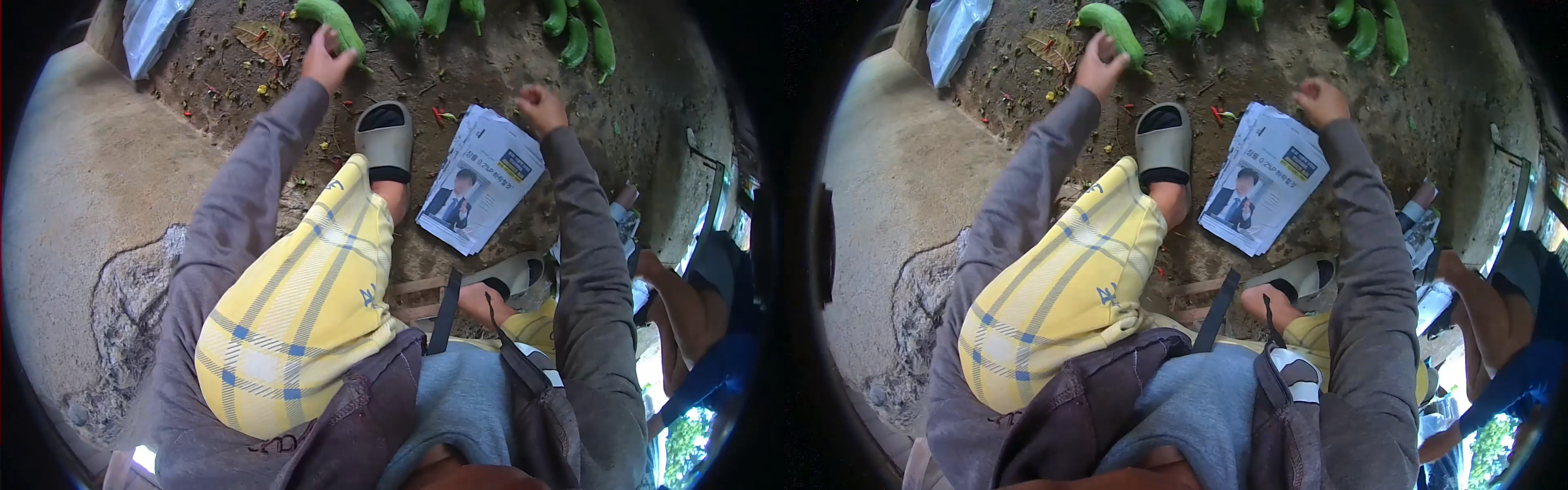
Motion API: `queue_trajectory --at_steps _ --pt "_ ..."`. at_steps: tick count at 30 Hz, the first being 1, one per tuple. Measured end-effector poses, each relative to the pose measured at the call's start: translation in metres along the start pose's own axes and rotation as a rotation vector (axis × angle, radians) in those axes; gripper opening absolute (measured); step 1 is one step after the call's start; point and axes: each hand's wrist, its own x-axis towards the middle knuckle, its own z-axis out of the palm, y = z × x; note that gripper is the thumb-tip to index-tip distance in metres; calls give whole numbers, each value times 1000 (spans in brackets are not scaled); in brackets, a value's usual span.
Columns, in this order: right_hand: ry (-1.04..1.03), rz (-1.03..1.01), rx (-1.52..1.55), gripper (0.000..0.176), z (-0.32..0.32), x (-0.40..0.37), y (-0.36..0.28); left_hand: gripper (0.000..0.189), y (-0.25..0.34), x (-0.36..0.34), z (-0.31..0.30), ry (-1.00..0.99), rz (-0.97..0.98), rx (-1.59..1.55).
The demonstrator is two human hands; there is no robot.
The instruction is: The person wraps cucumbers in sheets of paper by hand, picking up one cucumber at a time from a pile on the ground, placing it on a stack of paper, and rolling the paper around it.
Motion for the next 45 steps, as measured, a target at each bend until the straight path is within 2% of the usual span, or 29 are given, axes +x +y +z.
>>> queue_trajectory --at_steps 4,7,10,16,19,21,22,25,28,29,31,35,38,41,45 --pt "-63 65 -281 48 2 -51 24 68 17 -74 27 -14 162 252" --pt "-26 18 -434 53 11 -74 -3 68 31 -109 38 -95 210 226" --pt "-13 103 -573 55 16 -80 -29 66 35 -129 44 -198 193 215" --pt "-138 114 -661 58 19 -72 -30 67 40 -133 42 -320 266 374" --pt "-119 25 -608 58 23 -71 -22 68 39 -129 40 -342 269 378" --pt "-185 94 -551 54 22 -68 -24 68 38 -127 37 -359 260 374" --pt "-222 131 -523 53 22 -66 -25 68 43 -123 34 -369 251 373" --pt "-423 -17 -247 51 19 -52 8 68 53 -105 23 -384 250 383" --pt "-981 -9 -89 42 -14 -27 16 60 63 -75 12 -396 273 411" --pt "-1019 -33 -18 35 -38 -28 -1 58 61 -64 11 -415 298 421" --pt "-949 -89 56 32 -72 -26 0 52 70 -48 14 -450 318 419" --pt "-738 39 -161 22 -162 -33 -42 48 91 -7 46 -494 628 424" --pt "-526 33 -303 21 -225 -43 -62 44 121 35 73 -458 743 419" --pt "-429 122 -508 22 -281 -57 -88 40 140 87 98 -358 756 406" --pt "-260 237 -583 16 -340 -82 -130 43 140 144 126 -273 680 497"
